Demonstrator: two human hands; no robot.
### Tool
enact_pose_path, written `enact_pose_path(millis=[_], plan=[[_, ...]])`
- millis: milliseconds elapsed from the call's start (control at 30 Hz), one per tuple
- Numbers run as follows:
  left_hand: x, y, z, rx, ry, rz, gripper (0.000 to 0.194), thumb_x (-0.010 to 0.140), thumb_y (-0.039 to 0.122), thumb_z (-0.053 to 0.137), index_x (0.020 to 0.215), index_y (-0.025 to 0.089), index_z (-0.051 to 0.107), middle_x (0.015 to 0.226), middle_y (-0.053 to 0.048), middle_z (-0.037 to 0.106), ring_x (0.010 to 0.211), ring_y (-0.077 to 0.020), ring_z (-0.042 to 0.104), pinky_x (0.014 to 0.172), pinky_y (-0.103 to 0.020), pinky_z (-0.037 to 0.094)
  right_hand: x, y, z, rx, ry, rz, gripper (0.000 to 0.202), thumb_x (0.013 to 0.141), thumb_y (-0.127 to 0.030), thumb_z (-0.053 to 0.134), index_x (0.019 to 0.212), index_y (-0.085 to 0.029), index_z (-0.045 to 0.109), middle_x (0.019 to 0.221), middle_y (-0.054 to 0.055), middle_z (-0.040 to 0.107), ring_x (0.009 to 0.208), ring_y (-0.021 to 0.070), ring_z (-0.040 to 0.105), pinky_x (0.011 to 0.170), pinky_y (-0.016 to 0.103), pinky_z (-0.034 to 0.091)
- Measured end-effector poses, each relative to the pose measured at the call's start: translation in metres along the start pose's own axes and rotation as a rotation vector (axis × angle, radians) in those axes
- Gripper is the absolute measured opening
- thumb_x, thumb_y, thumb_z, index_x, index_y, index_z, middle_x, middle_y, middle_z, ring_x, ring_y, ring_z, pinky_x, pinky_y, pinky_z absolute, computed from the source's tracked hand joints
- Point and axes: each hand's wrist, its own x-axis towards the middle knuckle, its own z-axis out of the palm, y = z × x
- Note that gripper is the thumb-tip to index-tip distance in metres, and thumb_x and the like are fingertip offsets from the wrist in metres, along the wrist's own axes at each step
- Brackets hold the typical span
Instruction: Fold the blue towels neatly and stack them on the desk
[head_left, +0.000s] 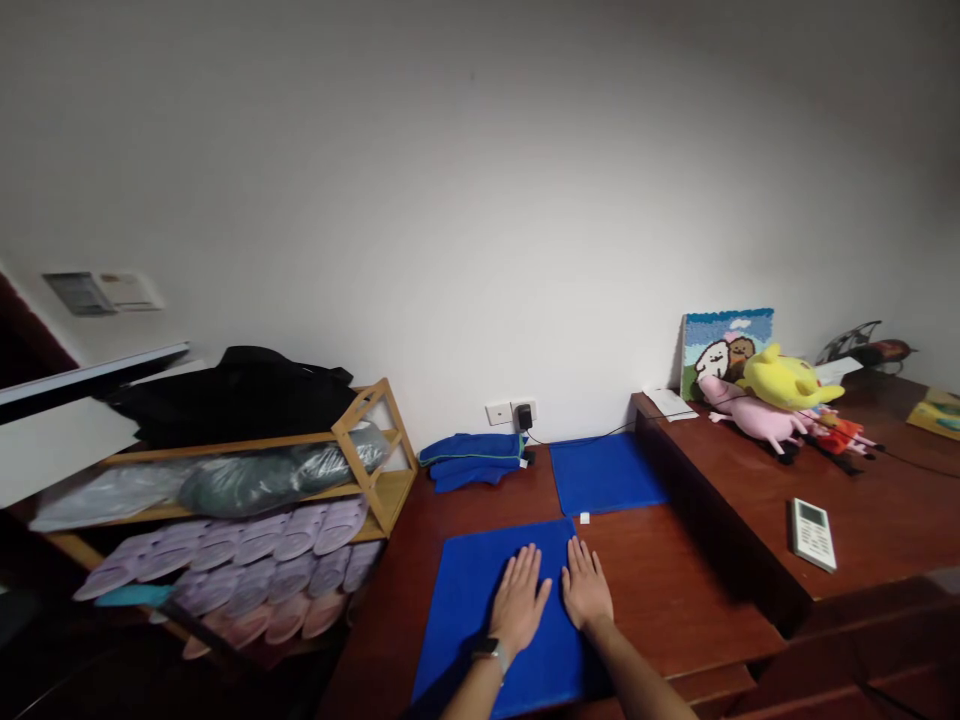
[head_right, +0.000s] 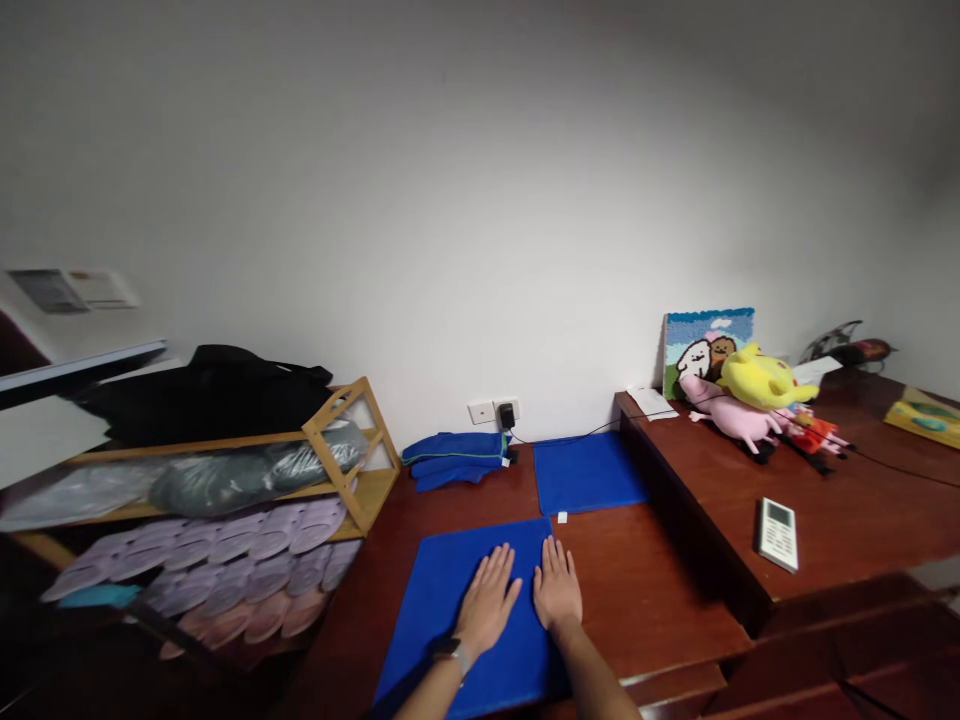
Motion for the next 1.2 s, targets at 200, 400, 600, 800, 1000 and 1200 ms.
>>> enact_pose_path(millis=[200, 400, 600, 800, 1000, 1200], plan=[[0.026, 0.03, 0.023, -0.047, -0.113, -0.034, 0.063, 0.106, 0.052, 0.016, 0.163, 0.025, 0.021, 0.169, -0.004, 0.026, 0.156, -0.0225, 0.024, 0.128, -0.048, 0.024, 0.003, 0.003, 0.006, -0.013, 0.01, -0.022, 0.065, 0.101, -0.035, 0.017, 0.162, -0.012, 0.024, 0.17, 0.002, 0.016, 0.158, 0.0191, 0.008, 0.129, 0.04, 0.005], [-0.015, -0.066, 0.004, 0.033, -0.075, -0.326, 0.072, 0.103, 0.061, 0.017, 0.161, 0.02, 0.028, 0.169, -0.008, 0.026, 0.156, -0.0267, 0.024, 0.127, -0.052, 0.021, 0.001, 0.001, 0.002, 0.0, 0.0, 0.006, 0.067, 0.102, -0.04, 0.014, 0.163, -0.011, 0.018, 0.17, 0.001, 0.014, 0.158, 0.0183, 0.008, 0.129, 0.039, 0.005], [-0.05, -0.13, -0.015, 0.093, -0.046, -0.396, 0.071, 0.103, 0.059, 0.022, 0.16, 0.019, 0.032, 0.168, -0.01, 0.028, 0.155, -0.0254, 0.027, 0.126, -0.05, 0.025, -0.002, -0.002, -0.004, -0.003, -0.018, 0.026, 0.068, 0.102, -0.042, 0.014, 0.163, -0.012, 0.018, 0.17, 0.0, 0.013, 0.158, 0.0169, 0.007, 0.129, 0.037, 0.003], [-0.052, -0.127, -0.012, 0.043, -0.022, -0.395, 0.071, 0.103, 0.06, 0.02, 0.16, 0.018, 0.031, 0.168, -0.009, 0.026, 0.156, -0.024, 0.025, 0.127, -0.047, 0.025, -0.003, -0.005, -0.005, -0.033, -0.038, 0.027, 0.068, 0.102, -0.043, 0.013, 0.163, -0.013, 0.018, 0.171, 0.001, 0.014, 0.158, 0.0186, 0.008, 0.129, 0.038, 0.006], [-0.052, -0.131, -0.008, 0.031, 0.029, -0.373, 0.07, 0.103, 0.06, 0.024, 0.16, 0.019, 0.033, 0.168, -0.01, 0.028, 0.155, -0.0256, 0.028, 0.126, -0.049, 0.026, 0.013, 0.001, -0.018, -0.018, 0.03, 0.009, 0.067, 0.103, -0.044, 0.014, 0.163, -0.016, 0.022, 0.169, 0.0, 0.022, 0.155, 0.0199, 0.025, 0.126, 0.036, 0.017], [-0.054, -0.129, -0.01, 0.031, 0.019, -0.385, 0.07, 0.104, 0.06, 0.022, 0.16, 0.02, 0.031, 0.168, -0.008, 0.027, 0.155, -0.0235, 0.028, 0.127, -0.046, 0.026, 0.045, -0.001, -0.015, -0.016, -0.005, -0.015, 0.067, 0.104, -0.046, 0.013, 0.164, -0.017, 0.017, 0.171, -0.002, 0.015, 0.158, 0.0191, 0.009, 0.128, 0.039, 0.01]])
